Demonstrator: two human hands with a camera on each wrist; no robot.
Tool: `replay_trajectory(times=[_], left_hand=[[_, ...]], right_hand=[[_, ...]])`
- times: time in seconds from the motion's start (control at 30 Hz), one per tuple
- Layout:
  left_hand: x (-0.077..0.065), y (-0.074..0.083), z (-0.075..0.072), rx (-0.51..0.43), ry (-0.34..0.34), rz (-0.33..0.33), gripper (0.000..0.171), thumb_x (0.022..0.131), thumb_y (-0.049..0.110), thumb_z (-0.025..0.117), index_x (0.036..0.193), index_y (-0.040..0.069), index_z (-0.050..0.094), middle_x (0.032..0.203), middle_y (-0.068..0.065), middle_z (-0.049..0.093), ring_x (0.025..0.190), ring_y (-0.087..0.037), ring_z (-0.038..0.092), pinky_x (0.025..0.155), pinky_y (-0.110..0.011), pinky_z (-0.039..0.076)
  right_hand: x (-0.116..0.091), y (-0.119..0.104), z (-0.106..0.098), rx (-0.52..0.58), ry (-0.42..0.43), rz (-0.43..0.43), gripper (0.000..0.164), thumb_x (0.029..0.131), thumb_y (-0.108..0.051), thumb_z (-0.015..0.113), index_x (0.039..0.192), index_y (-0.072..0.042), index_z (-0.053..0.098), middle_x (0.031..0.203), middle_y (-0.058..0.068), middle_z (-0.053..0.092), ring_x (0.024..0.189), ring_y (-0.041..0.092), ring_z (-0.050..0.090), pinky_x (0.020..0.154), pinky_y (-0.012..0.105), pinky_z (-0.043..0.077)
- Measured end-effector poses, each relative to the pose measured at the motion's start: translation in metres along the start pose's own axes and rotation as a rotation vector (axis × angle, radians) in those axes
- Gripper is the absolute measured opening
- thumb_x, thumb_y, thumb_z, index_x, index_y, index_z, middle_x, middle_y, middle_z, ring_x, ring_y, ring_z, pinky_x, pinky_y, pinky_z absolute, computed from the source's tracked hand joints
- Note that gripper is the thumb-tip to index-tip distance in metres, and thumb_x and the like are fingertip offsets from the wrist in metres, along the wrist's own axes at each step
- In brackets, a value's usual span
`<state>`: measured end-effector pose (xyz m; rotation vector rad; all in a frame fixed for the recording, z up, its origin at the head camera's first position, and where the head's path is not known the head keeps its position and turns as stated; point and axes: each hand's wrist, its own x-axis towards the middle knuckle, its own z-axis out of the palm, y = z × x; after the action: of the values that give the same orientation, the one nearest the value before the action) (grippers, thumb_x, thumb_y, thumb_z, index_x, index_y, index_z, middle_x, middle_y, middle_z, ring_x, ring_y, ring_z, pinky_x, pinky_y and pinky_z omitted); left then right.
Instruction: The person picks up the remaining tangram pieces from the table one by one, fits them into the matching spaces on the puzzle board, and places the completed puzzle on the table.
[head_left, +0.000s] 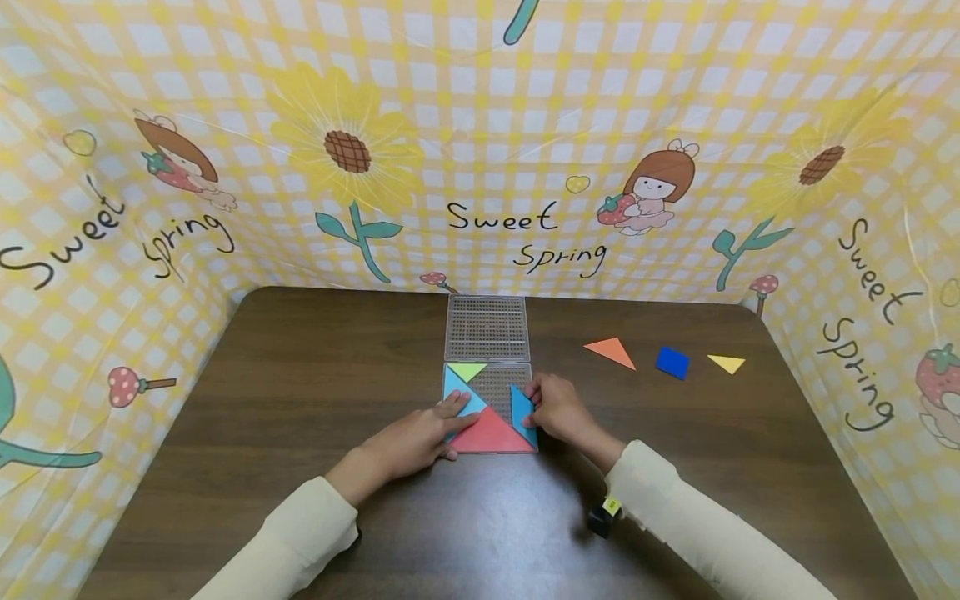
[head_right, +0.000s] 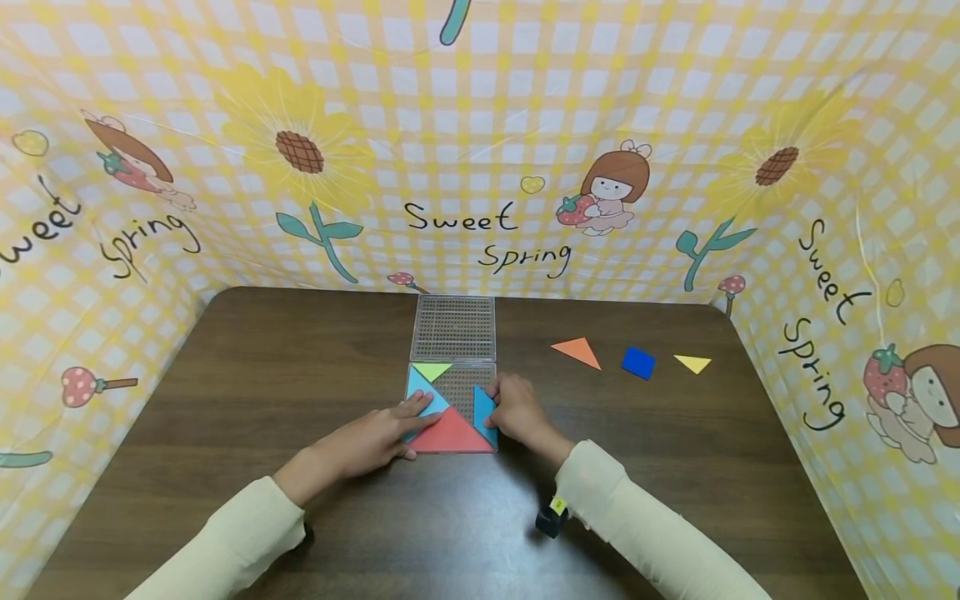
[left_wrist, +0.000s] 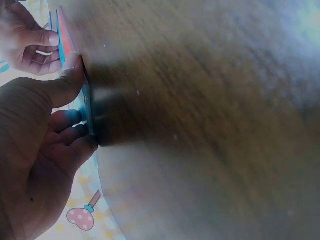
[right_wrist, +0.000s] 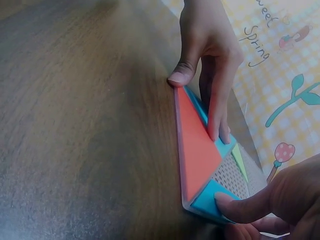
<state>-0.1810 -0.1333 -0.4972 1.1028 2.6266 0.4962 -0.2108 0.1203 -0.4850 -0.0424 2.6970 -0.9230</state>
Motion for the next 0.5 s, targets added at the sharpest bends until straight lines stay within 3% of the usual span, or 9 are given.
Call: replay_trajectory(times=[0.27,0.5], left_hand=[[-0.0004,0.0013,-0.0011,-0.010,-0.008,-0.015,0.060,0.092,0.028,0.064,0.147,0.018,0.041,0.158,-0.012,0.023,0.145,-0.028,0.025,0.100,-0.038,0.047],[-0.0004,0.0025,-0.0014,-0.023,-0.009,-0.020,0.060,0.092,0.028,0.064,0.147,0.017,0.041,0.158,-0.012,0.023,0.145,-0.029,0.025,0.100,-0.040,0.047]], right_hand=[[0.0029,0.0042,0.0015,0.029,0.016,-0.028,0.036,0.065,-0.004,0.087,0.093,-0.002,0.065,0.087,0.010,0.061,0.080,0.019,0.053,0.073,0.030,0.052],[0.0051,0.0067,0.0038,0.032,0.007,-0.004,0.034,0.067,-0.006,0.086,0.093,-0.004,0.064,0.086,0.007,0.059,0.079,0.019,0.052,0.071,0.029,0.052]])
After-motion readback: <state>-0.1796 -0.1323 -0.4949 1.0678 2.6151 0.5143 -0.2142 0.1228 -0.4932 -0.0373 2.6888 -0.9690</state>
